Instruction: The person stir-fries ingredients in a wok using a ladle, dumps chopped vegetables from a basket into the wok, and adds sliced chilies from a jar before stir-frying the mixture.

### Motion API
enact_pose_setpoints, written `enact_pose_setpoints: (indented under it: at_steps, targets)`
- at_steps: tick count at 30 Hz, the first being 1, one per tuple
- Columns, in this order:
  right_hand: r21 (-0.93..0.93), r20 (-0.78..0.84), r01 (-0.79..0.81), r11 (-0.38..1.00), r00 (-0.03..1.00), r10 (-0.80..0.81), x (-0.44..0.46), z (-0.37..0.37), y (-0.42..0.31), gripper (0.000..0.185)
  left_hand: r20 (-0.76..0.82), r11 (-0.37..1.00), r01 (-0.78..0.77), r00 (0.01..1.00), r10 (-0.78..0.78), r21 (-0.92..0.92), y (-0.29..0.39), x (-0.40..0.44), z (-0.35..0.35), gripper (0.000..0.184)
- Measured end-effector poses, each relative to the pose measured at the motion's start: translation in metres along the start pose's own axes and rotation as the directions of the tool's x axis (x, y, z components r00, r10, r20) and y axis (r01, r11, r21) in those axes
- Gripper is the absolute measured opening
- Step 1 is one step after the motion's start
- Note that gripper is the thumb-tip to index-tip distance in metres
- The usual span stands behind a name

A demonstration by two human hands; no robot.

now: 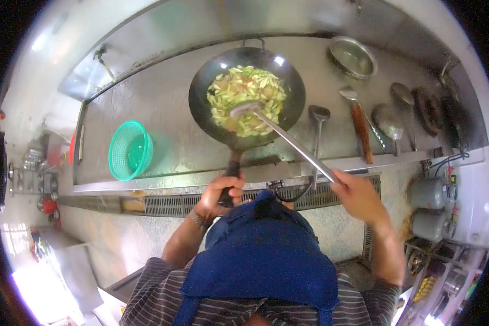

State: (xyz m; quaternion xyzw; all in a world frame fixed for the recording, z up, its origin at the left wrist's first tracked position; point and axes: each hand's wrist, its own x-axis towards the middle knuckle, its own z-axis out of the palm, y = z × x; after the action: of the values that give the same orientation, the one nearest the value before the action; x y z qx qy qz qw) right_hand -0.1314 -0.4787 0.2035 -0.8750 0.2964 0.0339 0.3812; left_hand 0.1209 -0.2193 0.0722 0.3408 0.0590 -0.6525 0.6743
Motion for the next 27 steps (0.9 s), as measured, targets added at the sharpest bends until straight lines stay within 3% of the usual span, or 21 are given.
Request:
enact_pose_setpoints:
  at_steps: [1, 3, 4, 6, 7, 10, 13, 14, 16, 17, 19, 20, 21, 23, 25, 27]
  targets:
    - [0.040, 0.050, -0.027, 0.999, 0.998, 0.025, -0.017, -0.020, 0.001, 0.037, 0.013, 0.994, 0.038, 0.999, -0.036, -0.105, 0.007, -0.011, 0.000, 0.026]
    - [-0.001, 0.177, -0.073, 0.997, 0.982, 0.072, -0.048, -0.058, 0.008, 0.035, 0.027, 0.999, 0.034, 0.999, -0.035, 0.026, 0.011, -0.042, 0.009, 0.031]
    - [0.137, 0.220, -0.193, 0.972, 0.962, 0.160, -0.057, -0.072, 0.004, 0.035, 0.020, 0.993, 0.025, 0.999, -0.028, 0.117, 0.013, -0.050, 0.010, 0.032]
    - [0.373, 0.339, -0.423, 0.826, 0.891, 0.303, -0.071, -0.088, -0.001, 0.034, 0.061, 0.998, 0.012, 0.998, -0.016, 0.068, 0.021, -0.038, 0.003, 0.033]
    - [0.292, 0.271, -0.339, 0.894, 0.926, 0.262, -0.065, -0.082, 0.009, 0.031, 0.082, 0.999, 0.003, 0.997, -0.006, 0.037, 0.027, -0.033, 0.004, 0.034]
    - [0.230, 0.266, -0.297, 0.927, 0.935, 0.234, -0.009, -0.070, -0.003, 0.027, 0.064, 0.989, -0.096, 0.994, 0.089, 0.115, 0.045, -0.002, 0.018, 0.035]
    - [0.242, 0.122, -0.266, 0.933, 0.962, 0.242, 0.027, -0.053, 0.002, 0.027, 0.114, 0.964, -0.173, 0.982, 0.153, 0.201, 0.018, -0.023, 0.006, 0.034]
    - [0.197, 0.060, -0.166, 0.966, 0.986, 0.157, 0.033, -0.045, 0.014, 0.028, -0.068, 0.752, -0.055, 0.989, 0.131, 0.656, 0.012, -0.040, 0.003, 0.034]
    - [0.093, -0.057, 0.031, 0.995, 0.998, -0.026, 0.046, -0.026, 0.041, 0.030, 0.064, 0.908, -0.088, 0.996, 0.068, 0.409, -0.009, -0.060, -0.001, 0.032]
    - [0.054, -0.106, 0.059, 0.997, 0.993, -0.053, 0.053, -0.010, 0.045, 0.034, 0.070, 0.905, -0.122, 0.992, 0.102, 0.407, -0.014, -0.056, -0.009, 0.032]
    - [-0.057, -0.200, 0.074, 0.996, 0.976, -0.084, 0.058, 0.034, 0.046, 0.035, 0.014, 0.948, -0.021, 1.000, 0.017, 0.317, -0.007, -0.043, -0.009, 0.032]
    - [-0.114, -0.256, 0.086, 0.990, 0.960, -0.113, 0.060, 0.047, 0.040, 0.036, -0.009, 0.988, 0.000, 1.000, 0.001, 0.157, -0.006, -0.035, 0.003, 0.031]
    - [-0.112, -0.205, 0.054, 0.992, 0.976, -0.076, 0.055, 0.045, 0.024, 0.036, -0.042, 0.992, -0.007, 0.999, 0.012, 0.127, -0.002, -0.029, 0.015, 0.018]
    - [-0.110, -0.064, -0.038, 0.993, 0.998, 0.031, 0.024, 0.038, -0.003, 0.037, -0.034, 0.999, 0.012, 0.999, -0.010, 0.052, 0.001, -0.022, 0.018, 0.018]
    - [-0.084, -0.086, -0.053, 0.995, 0.995, 0.045, 0.006, 0.043, 0.000, 0.037, 0.031, 0.995, 0.041, 0.999, -0.038, -0.094, 0.005, -0.010, 0.009, 0.027]
    - [-0.010, -0.135, -0.038, 0.999, 0.990, 0.037, -0.003, 0.045, 0.011, 0.037, 0.022, 0.996, 0.036, 0.999, -0.034, -0.084, 0.005, -0.002, 0.008, 0.027]
